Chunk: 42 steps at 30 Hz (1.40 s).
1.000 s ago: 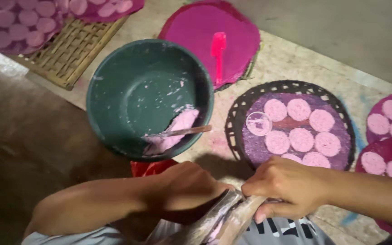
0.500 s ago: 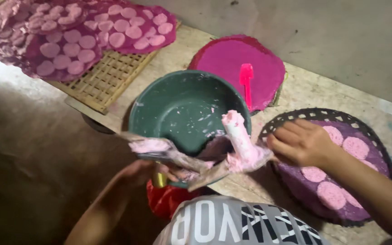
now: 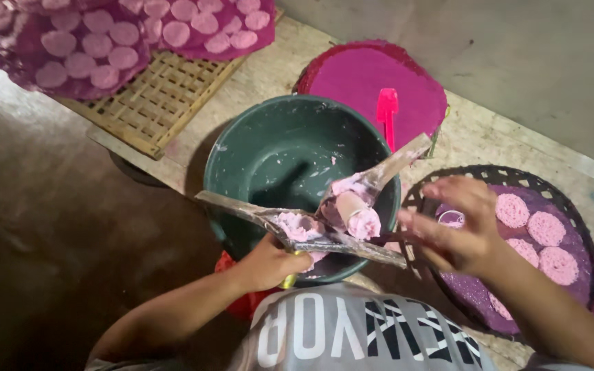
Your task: The person scoops pink cake mix from a green bowl and presses it into a circular mold using a wooden tool. They release the formed round cake onto a purple tray and repeat the process multiple times.
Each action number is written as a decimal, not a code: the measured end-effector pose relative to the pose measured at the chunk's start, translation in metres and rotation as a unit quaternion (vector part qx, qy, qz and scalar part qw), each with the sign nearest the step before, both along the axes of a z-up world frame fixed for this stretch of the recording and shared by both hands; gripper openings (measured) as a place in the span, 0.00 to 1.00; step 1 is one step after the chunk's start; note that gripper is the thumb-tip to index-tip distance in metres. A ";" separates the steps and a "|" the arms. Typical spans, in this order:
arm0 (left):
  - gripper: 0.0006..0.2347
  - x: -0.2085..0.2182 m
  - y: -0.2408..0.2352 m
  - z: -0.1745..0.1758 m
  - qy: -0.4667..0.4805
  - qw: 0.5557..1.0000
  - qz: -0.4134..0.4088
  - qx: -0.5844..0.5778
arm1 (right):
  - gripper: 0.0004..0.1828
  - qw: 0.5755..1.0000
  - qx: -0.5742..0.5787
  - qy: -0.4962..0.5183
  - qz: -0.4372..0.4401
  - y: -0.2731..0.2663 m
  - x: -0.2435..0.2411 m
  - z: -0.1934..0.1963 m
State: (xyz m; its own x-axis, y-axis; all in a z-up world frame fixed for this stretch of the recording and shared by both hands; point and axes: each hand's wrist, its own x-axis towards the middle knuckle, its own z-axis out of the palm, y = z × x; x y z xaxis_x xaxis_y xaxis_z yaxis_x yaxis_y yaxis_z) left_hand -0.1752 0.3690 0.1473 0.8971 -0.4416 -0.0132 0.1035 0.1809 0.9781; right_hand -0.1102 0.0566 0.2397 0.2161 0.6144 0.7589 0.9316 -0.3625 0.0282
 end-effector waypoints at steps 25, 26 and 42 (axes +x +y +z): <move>0.16 0.018 -0.013 0.005 0.028 0.995 0.006 0.091 | 0.23 0.995 -0.042 -0.088 -0.007 -0.003 0.004 -0.015; 0.16 0.018 -0.014 0.004 0.016 0.997 0.004 0.078 | 0.23 0.995 -0.056 -0.081 -0.015 -0.004 0.005 -0.014; 0.06 0.029 0.012 -0.090 0.056 0.974 0.165 0.144 | 0.15 0.891 0.291 0.323 -0.130 -0.091 0.129 -0.032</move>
